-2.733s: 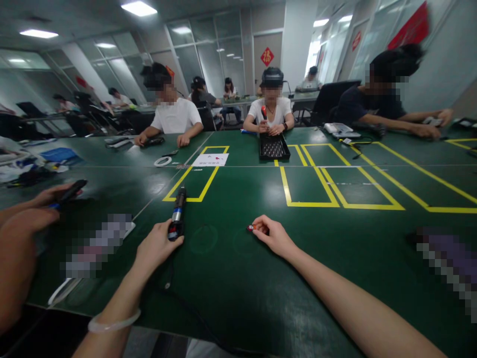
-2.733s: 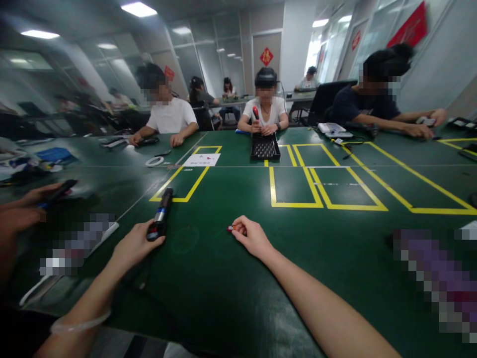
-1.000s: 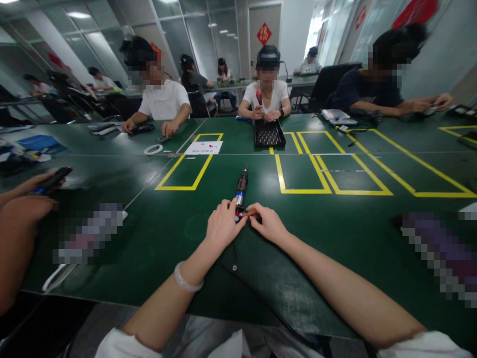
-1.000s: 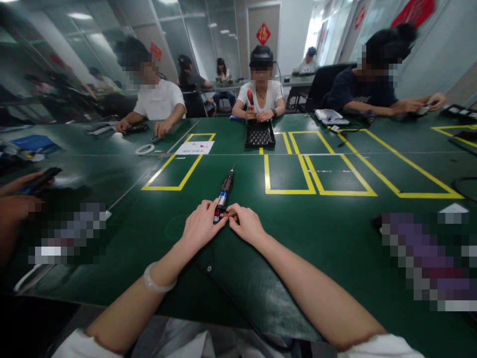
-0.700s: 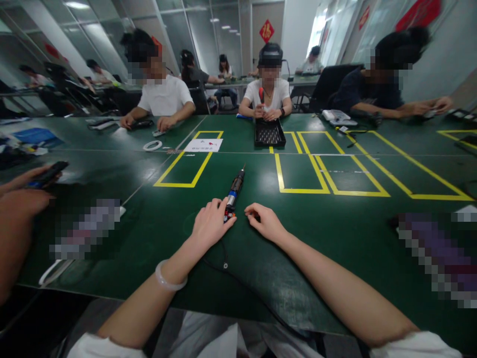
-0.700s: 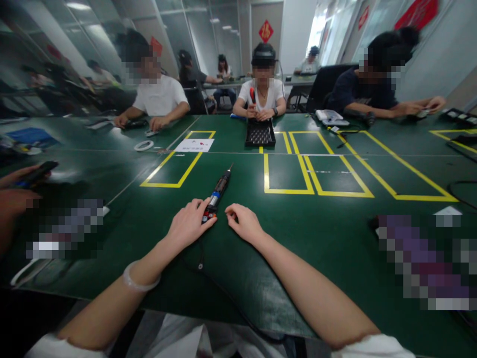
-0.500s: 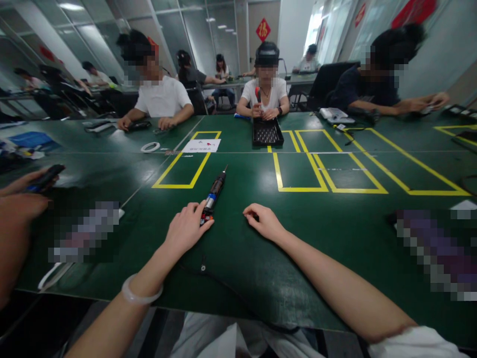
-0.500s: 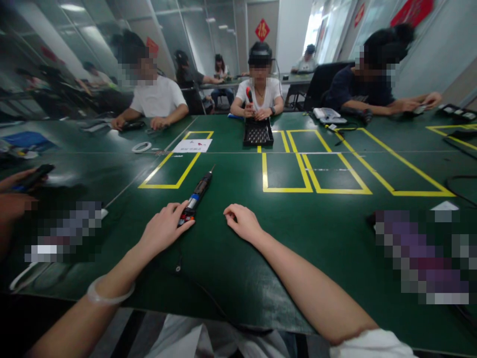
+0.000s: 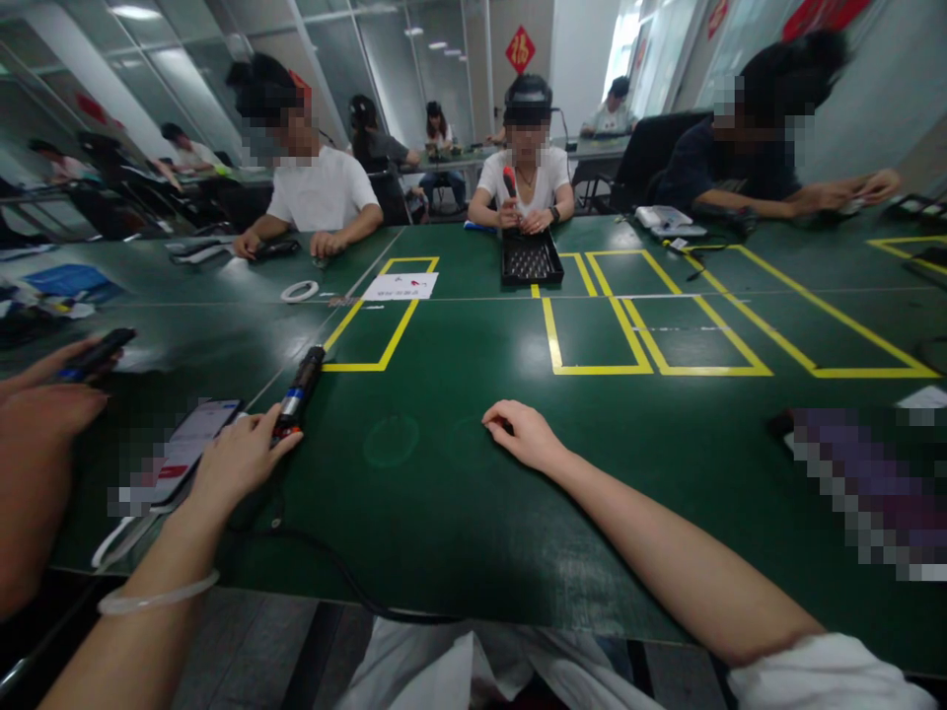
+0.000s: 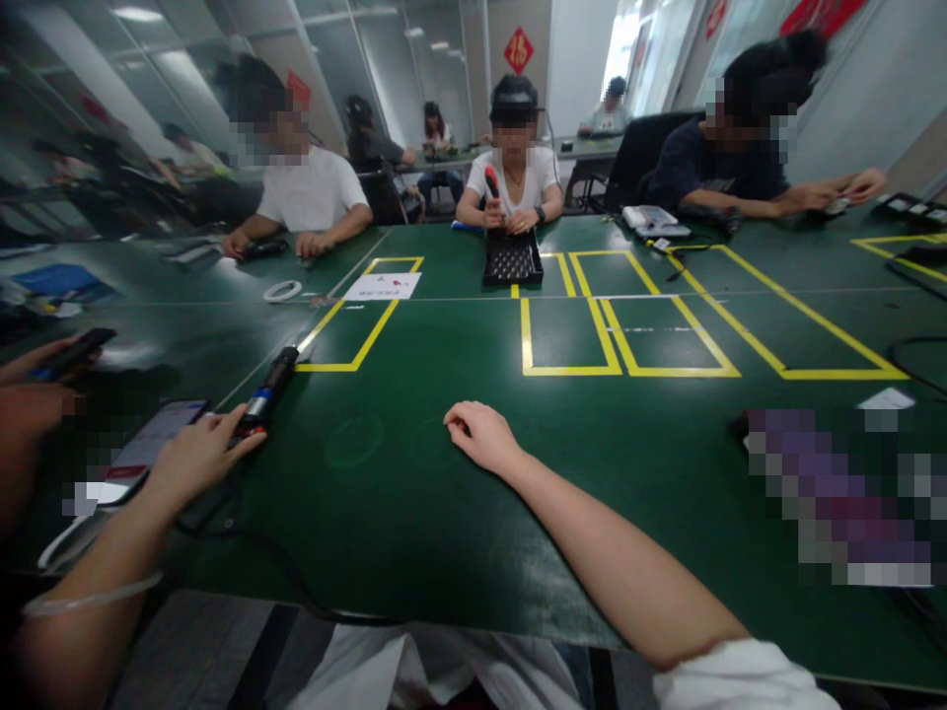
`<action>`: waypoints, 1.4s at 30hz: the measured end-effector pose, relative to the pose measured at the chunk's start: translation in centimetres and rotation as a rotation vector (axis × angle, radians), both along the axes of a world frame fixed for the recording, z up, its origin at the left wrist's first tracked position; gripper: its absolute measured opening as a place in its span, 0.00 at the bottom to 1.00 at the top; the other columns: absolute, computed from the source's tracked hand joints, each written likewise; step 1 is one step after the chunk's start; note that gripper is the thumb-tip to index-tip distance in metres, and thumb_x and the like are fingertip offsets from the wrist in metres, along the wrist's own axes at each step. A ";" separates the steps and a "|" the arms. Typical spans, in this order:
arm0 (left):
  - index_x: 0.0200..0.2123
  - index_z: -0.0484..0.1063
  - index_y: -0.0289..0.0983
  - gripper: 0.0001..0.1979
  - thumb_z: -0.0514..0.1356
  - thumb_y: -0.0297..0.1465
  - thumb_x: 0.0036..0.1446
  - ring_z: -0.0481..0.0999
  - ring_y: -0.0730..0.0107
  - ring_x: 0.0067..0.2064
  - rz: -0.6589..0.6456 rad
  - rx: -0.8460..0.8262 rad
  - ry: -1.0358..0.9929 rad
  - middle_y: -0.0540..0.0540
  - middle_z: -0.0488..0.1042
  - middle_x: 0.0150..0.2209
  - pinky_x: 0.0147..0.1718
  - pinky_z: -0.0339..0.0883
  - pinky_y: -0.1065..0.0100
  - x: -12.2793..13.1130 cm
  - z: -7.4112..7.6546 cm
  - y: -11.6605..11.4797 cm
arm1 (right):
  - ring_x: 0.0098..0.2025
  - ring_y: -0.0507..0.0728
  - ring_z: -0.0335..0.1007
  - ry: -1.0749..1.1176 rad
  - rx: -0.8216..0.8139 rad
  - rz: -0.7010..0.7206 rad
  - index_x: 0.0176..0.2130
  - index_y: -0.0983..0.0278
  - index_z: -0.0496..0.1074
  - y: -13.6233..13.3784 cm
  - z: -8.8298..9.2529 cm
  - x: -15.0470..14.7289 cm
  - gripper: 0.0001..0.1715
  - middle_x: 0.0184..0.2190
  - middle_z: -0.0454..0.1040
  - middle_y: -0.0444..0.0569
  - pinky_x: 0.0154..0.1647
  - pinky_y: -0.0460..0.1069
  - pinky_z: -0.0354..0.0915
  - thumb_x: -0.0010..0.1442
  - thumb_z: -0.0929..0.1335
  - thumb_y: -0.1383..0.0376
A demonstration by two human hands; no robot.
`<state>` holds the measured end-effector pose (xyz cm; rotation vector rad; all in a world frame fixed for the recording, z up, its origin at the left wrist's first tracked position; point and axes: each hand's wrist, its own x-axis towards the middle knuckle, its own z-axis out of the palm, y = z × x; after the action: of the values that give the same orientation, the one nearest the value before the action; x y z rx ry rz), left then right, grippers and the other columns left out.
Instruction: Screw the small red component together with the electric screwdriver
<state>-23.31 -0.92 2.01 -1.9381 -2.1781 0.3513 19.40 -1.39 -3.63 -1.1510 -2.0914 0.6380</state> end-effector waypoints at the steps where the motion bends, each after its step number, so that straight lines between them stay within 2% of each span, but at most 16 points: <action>1: 0.64 0.54 0.36 0.31 0.41 0.48 0.65 0.69 0.46 0.52 0.021 0.005 0.010 0.35 0.66 0.56 0.46 0.64 0.55 -0.5 0.1 0.0 | 0.36 0.54 0.68 -0.002 0.002 0.000 0.36 0.63 0.72 0.0 0.0 0.0 0.07 0.33 0.74 0.47 0.38 0.48 0.61 0.62 0.65 0.71; 5: 0.61 0.58 0.33 0.29 0.41 0.45 0.65 0.69 0.48 0.53 0.030 0.008 0.003 0.33 0.65 0.58 0.45 0.64 0.60 -0.9 0.5 -0.4 | 0.36 0.54 0.67 -0.012 0.015 0.005 0.36 0.63 0.73 0.2 -0.3 0.0 0.07 0.32 0.73 0.46 0.39 0.48 0.60 0.61 0.65 0.71; 13: 0.52 0.64 0.31 0.25 0.41 0.44 0.65 0.74 0.52 0.42 0.045 0.103 0.085 0.34 0.73 0.46 0.31 0.58 0.67 2.2 0.7 -2.2 | 0.36 0.54 0.67 -0.025 0.019 0.010 0.37 0.63 0.73 0.1 -0.3 0.0 0.06 0.32 0.73 0.46 0.39 0.47 0.60 0.62 0.65 0.71; 17: 0.45 0.66 0.34 0.22 0.41 0.43 0.66 0.74 0.56 0.41 0.074 0.097 0.140 0.38 0.75 0.44 0.31 0.56 0.69 2.2 0.7 -2.0 | 0.36 0.54 0.67 -0.035 0.015 0.014 0.36 0.63 0.72 0.1 -0.2 -0.1 0.06 0.31 0.73 0.46 0.39 0.48 0.60 0.62 0.65 0.70; 22: 0.45 0.67 0.36 0.21 0.41 0.42 0.65 0.74 0.56 0.43 0.115 0.176 0.116 0.40 0.76 0.44 0.33 0.59 0.67 3.1 1.1 -1.5 | 0.36 0.54 0.67 -0.037 0.021 0.014 0.36 0.63 0.72 0.2 -0.2 -0.1 0.06 0.31 0.73 0.46 0.39 0.48 0.60 0.62 0.65 0.71; 24: 0.47 0.68 0.35 0.22 0.43 0.43 0.65 0.74 0.56 0.42 0.065 0.224 -0.004 0.39 0.76 0.45 0.35 0.61 0.66 4.9 1.3 -1.3 | 0.36 0.54 0.67 -0.032 0.021 0.018 0.36 0.63 0.72 0.2 -0.2 -0.1 0.06 0.32 0.73 0.47 0.39 0.48 0.60 0.61 0.65 0.71; 26: 0.49 0.69 0.36 0.22 0.45 0.44 0.64 0.75 0.57 0.42 -0.030 0.194 -0.272 0.40 0.77 0.44 0.37 0.63 0.65 7.6 1.3 -1.0 | 0.36 0.54 0.67 -0.033 0.020 0.018 0.36 0.63 0.72 0.2 -0.2 0.0 0.06 0.31 0.73 0.46 0.39 0.48 0.60 0.61 0.66 0.71; 29: 0.49 0.72 0.38 0.22 0.51 0.45 0.61 0.76 0.62 0.44 -0.274 0.049 -0.760 0.44 0.78 0.43 0.43 0.65 0.66 12.8 1.3 -0.3 | 0.36 0.54 0.67 -0.026 0.016 0.012 0.36 0.63 0.72 0.3 -0.4 0.0 0.06 0.31 0.73 0.46 0.39 0.48 0.61 0.61 0.65 0.71; 31: 0.52 0.72 0.38 0.23 0.51 0.44 0.62 0.76 0.64 0.43 -0.399 -0.080 -0.961 0.44 0.78 0.43 0.44 0.65 0.66 16.2 1.3 0.2 | 0.36 0.54 0.68 0.007 0.008 0.012 0.38 0.62 0.72 0.2 -0.5 0.0 0.06 0.32 0.73 0.46 0.39 0.48 0.61 0.61 0.65 0.71; 34: 0.54 0.72 0.37 0.23 0.51 0.42 0.62 0.75 0.65 0.41 -0.506 -0.231 -1.106 0.44 0.77 0.41 0.44 0.65 0.65 20.3 1.0 0.9 | 0.35 0.53 0.69 0.087 -0.024 0.026 0.44 0.62 0.70 0.1 -0.6 0.1 0.10 0.33 0.74 0.45 0.39 0.47 0.63 0.61 0.65 0.70; 36: 0.56 0.70 0.36 0.24 0.52 0.41 0.62 0.74 0.66 0.39 -0.559 -0.322 -1.165 0.44 0.77 0.39 0.42 0.65 0.66 21.9 0.3 1.2 | 0.34 0.52 0.70 0.144 -0.052 0.073 0.47 0.62 0.67 0.0 -0.6 0.1 0.13 0.33 0.74 0.44 0.39 0.47 0.63 0.61 0.65 0.69; 38: 0.59 0.67 0.36 0.24 0.52 0.40 0.62 0.72 0.68 0.38 -0.600 -0.389 -1.240 0.45 0.75 0.39 0.40 0.65 0.67 22.9 -0.6 1.3 | 0.32 0.51 0.70 0.180 -0.073 0.124 0.48 0.62 0.65 0.0 -0.6 0.0 0.14 0.34 0.74 0.44 0.38 0.47 0.64 0.61 0.65 0.68; 42: 0.61 0.63 0.36 0.25 0.54 0.37 0.62 0.70 0.69 0.38 -0.596 -0.410 -1.342 0.45 0.74 0.40 0.40 0.63 0.68 23.2 -2.3 1.1 | 0.32 0.51 0.69 0.168 -0.087 0.137 0.43 0.62 0.67 0.0 -0.7 0.0 0.08 0.35 0.74 0.45 0.36 0.46 0.64 0.62 0.66 0.67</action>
<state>-0.08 0.22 -0.31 -3.5491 -1.8393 -0.9430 19.40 -1.34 -4.30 -0.9703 -2.0272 0.8680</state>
